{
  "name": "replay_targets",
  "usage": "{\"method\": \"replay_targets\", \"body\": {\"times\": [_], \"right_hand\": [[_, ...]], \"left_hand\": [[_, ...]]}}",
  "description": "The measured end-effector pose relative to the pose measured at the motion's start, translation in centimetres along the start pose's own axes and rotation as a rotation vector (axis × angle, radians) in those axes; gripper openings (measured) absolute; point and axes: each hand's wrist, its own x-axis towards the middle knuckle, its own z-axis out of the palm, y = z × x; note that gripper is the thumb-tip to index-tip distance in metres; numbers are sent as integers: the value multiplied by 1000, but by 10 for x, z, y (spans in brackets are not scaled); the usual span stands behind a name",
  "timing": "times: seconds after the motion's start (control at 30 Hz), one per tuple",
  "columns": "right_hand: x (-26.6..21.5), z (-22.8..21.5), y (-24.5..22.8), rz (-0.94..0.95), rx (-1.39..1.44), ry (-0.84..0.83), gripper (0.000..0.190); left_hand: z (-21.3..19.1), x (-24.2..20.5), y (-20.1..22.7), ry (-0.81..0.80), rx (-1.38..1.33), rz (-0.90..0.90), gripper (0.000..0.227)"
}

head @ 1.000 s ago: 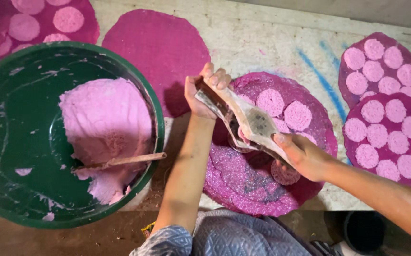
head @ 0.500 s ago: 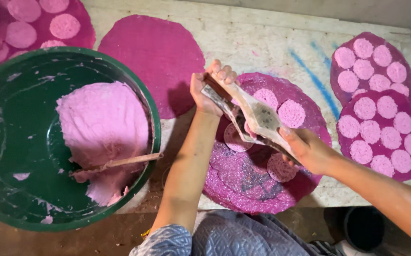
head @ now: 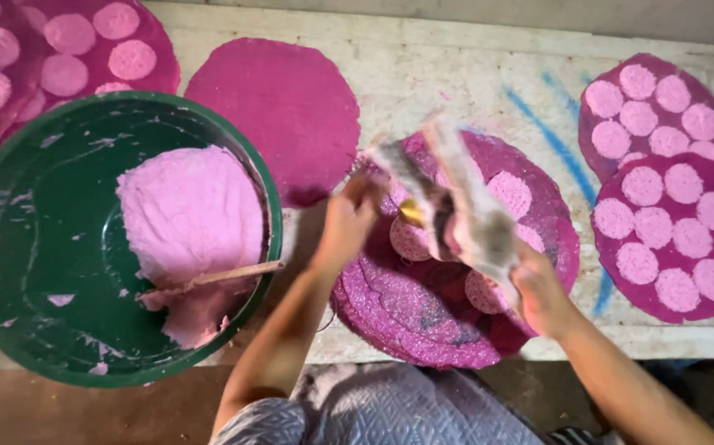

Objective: The person scoops a pink paste from a green bucket using a spatula, loads it into a manual press tool, and presses the tool onto purple mats to create rows of circular patterns.

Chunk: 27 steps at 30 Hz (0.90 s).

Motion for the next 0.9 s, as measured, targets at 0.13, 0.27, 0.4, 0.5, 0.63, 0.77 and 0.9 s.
{"method": "replay_targets", "body": {"times": [0.13,0.27,0.4,0.5,0.63,0.77,0.9], "right_hand": [[-33,11,3,-160,243,153,102],[-49,27,1,-283,451,272,95],[-59,33,-1,-340,513,395,89],[-67,32,2,-345,552,411,87],[-76,31,9,-320,537,441,94],[-82,31,18,-348,527,463,89],[-89,27,26,-342,520,474,89]], "left_hand": [[17,-56,-46,220,548,760,21],[24,-69,-58,290,687,897,19],[27,-66,-58,319,766,886,19],[32,-63,-59,353,754,932,20],[35,-62,-56,375,769,908,16],[32,-67,-47,334,782,939,12],[30,-63,-36,347,668,910,10]]}}
